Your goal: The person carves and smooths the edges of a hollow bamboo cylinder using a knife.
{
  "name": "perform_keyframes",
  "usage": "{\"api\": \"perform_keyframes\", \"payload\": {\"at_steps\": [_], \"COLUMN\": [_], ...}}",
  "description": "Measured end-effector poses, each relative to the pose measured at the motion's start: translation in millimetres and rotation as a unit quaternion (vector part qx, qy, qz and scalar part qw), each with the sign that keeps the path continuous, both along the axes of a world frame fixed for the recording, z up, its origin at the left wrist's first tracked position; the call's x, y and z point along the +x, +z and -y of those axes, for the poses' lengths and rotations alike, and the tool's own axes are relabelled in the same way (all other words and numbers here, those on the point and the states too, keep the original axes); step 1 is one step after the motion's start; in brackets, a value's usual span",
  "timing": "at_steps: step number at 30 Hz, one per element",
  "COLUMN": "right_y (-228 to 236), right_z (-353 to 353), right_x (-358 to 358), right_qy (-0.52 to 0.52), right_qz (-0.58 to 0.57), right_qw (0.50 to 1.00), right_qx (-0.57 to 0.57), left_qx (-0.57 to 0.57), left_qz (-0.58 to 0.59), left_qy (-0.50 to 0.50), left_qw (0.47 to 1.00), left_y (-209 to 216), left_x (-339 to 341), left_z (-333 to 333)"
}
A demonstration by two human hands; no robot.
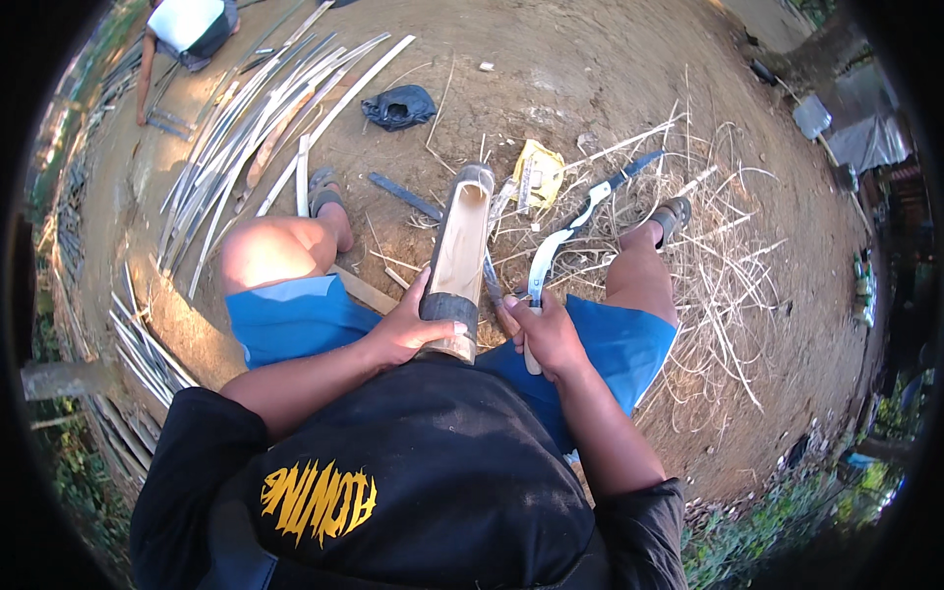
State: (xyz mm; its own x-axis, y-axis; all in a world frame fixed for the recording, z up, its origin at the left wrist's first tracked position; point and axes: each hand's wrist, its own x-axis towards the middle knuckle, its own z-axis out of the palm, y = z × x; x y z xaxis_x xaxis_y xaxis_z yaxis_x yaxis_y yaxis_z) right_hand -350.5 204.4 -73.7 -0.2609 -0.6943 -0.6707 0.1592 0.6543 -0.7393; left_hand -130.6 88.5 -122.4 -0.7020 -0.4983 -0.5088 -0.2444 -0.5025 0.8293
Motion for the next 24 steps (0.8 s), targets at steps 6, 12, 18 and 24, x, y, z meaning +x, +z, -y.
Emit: {"api": "perform_keyframes", "payload": {"at_steps": [6, 12, 18, 24], "right_y": [-34.9, -172.5, -230.2, -267.2], "right_z": [3.3, 44.7, 66.2, 67.7], "right_x": [-14.1, -46.7, -8.9, -3.9], "right_qy": [-0.035, 0.071, 0.216, 0.252], "right_qz": [0.013, -0.134, -0.281, -0.29], "right_qw": [0.999, 0.985, 0.91, 0.884], "right_qx": [-0.019, 0.082, 0.217, 0.267], "left_qx": [0.096, 0.119, 0.046, -0.047], "left_qz": [-0.033, 0.001, 0.046, 0.07], "left_qy": [0.058, 0.119, 0.089, 0.005], "left_qw": [0.993, 0.986, 0.994, 0.996], "left_y": [15.3, 36.1, 14.6, 1.9], "left_x": [-16.0, -9.4, 19.0, 23.7], "left_z": [-5.5, -6.8, -1.6, 10.8]}}
